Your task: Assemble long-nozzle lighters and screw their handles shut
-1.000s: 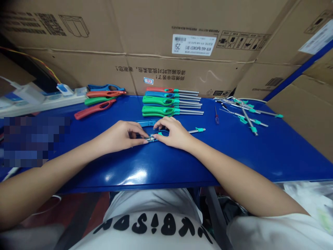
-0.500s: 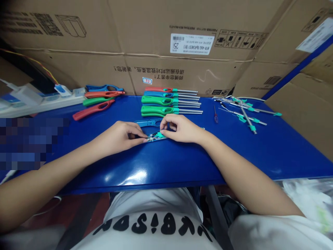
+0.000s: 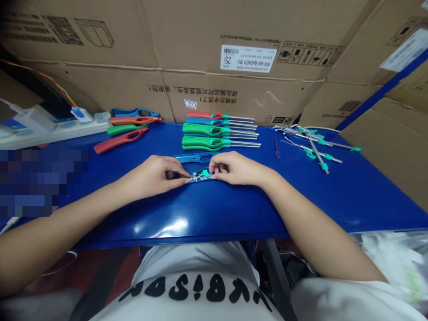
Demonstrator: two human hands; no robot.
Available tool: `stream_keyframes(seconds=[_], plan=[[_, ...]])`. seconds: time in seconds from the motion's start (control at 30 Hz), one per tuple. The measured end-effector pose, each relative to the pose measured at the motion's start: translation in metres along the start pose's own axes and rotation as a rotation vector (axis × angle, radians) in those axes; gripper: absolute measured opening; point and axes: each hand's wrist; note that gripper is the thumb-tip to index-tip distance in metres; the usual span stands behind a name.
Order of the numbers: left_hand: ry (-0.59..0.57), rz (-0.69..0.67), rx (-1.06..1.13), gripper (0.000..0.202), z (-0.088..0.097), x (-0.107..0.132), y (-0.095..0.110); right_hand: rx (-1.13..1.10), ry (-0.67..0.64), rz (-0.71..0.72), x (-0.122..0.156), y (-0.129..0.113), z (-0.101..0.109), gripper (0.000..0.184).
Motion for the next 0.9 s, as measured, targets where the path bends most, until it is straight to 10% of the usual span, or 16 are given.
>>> stream_keyframes(seconds=[0.33,0.9], plan=[[0.057,-0.325,-0.139,0.027,-0.006,0.002,0.005,-0.009,0.010,-0.065,0.000,0.000,0.000,0.014],[0.017,-0.334,-0.165,0.032,-0.017,0.002,0.009,0.162,0.036,-0.029,0.005,-0.006,0.008,0.008]])
Point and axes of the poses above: each hand's wrist, its own x-axis away from the middle knuckle, its own z-axis out of the back of the hand, y = z × x, and after that the axes turned 9 degrees about -x, right-handed
